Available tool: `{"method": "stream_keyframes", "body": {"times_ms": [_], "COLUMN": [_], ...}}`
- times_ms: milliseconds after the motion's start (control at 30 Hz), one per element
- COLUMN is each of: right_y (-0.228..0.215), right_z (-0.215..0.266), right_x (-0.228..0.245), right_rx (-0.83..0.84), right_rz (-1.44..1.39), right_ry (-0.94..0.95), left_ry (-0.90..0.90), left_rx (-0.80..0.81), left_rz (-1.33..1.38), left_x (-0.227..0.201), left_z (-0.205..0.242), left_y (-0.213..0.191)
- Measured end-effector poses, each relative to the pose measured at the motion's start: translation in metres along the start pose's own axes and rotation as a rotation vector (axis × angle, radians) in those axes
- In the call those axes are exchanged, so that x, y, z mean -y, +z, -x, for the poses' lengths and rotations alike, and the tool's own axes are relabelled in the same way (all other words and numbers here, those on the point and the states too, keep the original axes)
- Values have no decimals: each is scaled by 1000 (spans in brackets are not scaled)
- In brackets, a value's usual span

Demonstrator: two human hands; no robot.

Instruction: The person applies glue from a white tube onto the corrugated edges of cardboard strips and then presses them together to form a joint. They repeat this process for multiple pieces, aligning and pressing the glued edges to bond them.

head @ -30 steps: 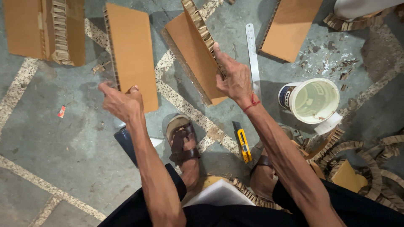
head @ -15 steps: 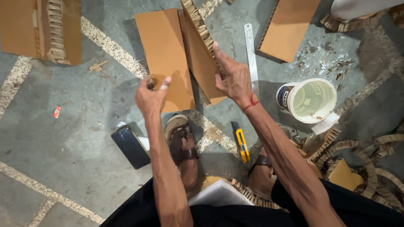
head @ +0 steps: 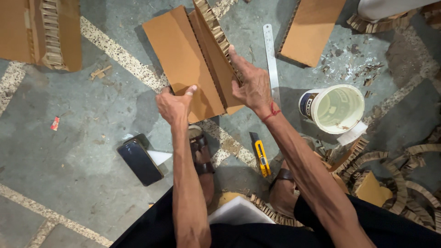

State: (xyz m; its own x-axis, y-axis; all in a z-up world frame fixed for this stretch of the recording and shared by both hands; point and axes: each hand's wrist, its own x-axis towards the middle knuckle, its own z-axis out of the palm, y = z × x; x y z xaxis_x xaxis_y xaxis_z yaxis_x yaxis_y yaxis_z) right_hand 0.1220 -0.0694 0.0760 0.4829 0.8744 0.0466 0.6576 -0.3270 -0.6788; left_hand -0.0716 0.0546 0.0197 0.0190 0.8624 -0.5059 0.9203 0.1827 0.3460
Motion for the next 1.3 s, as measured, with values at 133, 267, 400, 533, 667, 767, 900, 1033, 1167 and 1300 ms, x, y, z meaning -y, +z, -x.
{"method": "stream_keyframes", "body": {"times_ms": [133,267,400,533,667,767,900,1033,1167,1300], "right_y": [-1,0,0,2,2,1,1,2,2,2], "right_z": [0,-1,0,1,2,2,2,1,4,4], "right_x": [0,0,-1,-1,-2,-2,-2,-3,-2,-6], "right_rx": [16,17,32,13,-17,4,17,-23,-15,-20], "right_rz": [-2,1,-13,-5,-18,-22,-24,14,-21,-18], "right_ry": [13,24,36,19,-30,-13,5,-32,0,-14], "left_ry": [68,45,16,32,295,208,367,311,376,367], "left_rx": [-65,-105,-76,-66,-254,-131,-205,-166,-221,-215], "left_rz": [-3,55,215,463,119,152,185,265,230,223], "left_x": [2,-2,-14,-23,-14,-13,-13,-18,-25,-29], "left_z": [0,-1,9,29,50,59,63,68,68,68], "left_y": [9,9,-8,-39,-64,-59,-33,-18,-7,-1]}}
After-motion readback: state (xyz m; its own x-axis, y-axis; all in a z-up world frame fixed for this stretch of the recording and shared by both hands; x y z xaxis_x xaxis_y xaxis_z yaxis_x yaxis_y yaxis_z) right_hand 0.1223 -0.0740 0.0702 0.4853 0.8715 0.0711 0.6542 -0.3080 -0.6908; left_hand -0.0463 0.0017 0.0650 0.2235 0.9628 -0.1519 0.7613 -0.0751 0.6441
